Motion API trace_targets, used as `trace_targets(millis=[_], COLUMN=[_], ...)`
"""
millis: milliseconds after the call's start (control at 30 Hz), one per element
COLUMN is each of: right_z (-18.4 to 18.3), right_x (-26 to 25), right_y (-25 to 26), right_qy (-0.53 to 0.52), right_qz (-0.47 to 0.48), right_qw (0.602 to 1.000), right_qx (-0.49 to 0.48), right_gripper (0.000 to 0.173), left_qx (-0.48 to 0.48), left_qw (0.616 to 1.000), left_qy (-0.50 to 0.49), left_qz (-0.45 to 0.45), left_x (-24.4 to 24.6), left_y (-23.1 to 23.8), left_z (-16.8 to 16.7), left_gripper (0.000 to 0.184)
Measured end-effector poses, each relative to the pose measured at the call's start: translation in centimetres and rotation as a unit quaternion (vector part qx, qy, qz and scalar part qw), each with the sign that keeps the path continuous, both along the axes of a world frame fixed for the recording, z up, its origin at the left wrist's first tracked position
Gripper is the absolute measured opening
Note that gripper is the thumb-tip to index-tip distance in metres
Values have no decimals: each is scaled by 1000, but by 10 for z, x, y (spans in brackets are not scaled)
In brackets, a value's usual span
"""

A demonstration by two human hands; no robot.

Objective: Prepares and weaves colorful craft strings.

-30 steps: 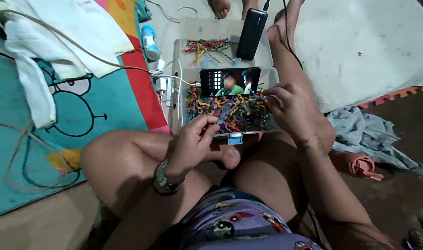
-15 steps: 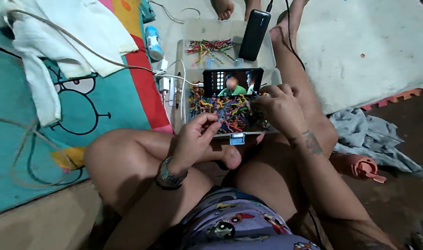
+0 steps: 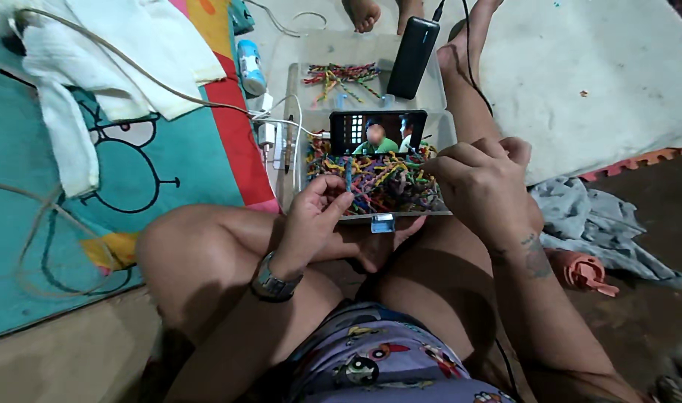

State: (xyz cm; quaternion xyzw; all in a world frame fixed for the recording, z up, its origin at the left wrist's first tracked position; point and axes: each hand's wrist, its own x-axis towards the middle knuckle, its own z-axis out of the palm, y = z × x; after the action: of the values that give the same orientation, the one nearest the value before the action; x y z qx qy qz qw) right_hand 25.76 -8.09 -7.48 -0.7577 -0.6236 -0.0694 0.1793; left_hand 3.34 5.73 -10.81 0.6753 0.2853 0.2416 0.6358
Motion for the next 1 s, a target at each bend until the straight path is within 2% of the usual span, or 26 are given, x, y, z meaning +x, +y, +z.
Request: trace_targets(millis=[167,267,333,433,533,733,800,833,933,1000], right_z=[-4,-5,-5,-2,-4,-8,-13,-16,-25,-33], right_x=[-2,-9,-19,-35,-32,-27,-29,-33,-56,-69], right_y=[-5,-12,-14,-14,-13,-19,-19,-18,-12,-7], right_qy=[76,31,6,9,55,191,269,334,561,646], right_qz=[-89,-143,-144,-115,-68,-155,-154,-135,-53,-26], right_qw=[988,974,968,976,986,960,934,909,788,727], right_qx=[100,172,203,183,141,135,177,209,247,231], right_gripper=[14,14,12,11,9,14,14,11,12,11], left_qx=[-18,-77,-137,-232,-273,-296,-304,-305,-299,-291], left_qw=[1000,997,990,971,960,954,951,951,953,956], left_qy=[1,-10,-24,-25,-12,-9,-10,-12,-22,-39], left_qz=[-2,-16,-34,-57,-60,-55,-55,-54,-34,-17], left_x=[2,7,12,15,13,11,13,13,15,17], left_y=[-1,-9,-16,-22,-24,-26,-27,-28,-32,-34], left_z=[2,5,8,11,10,9,9,9,10,9], left_gripper=[10,11,10,10,10,7,7,7,7,6])
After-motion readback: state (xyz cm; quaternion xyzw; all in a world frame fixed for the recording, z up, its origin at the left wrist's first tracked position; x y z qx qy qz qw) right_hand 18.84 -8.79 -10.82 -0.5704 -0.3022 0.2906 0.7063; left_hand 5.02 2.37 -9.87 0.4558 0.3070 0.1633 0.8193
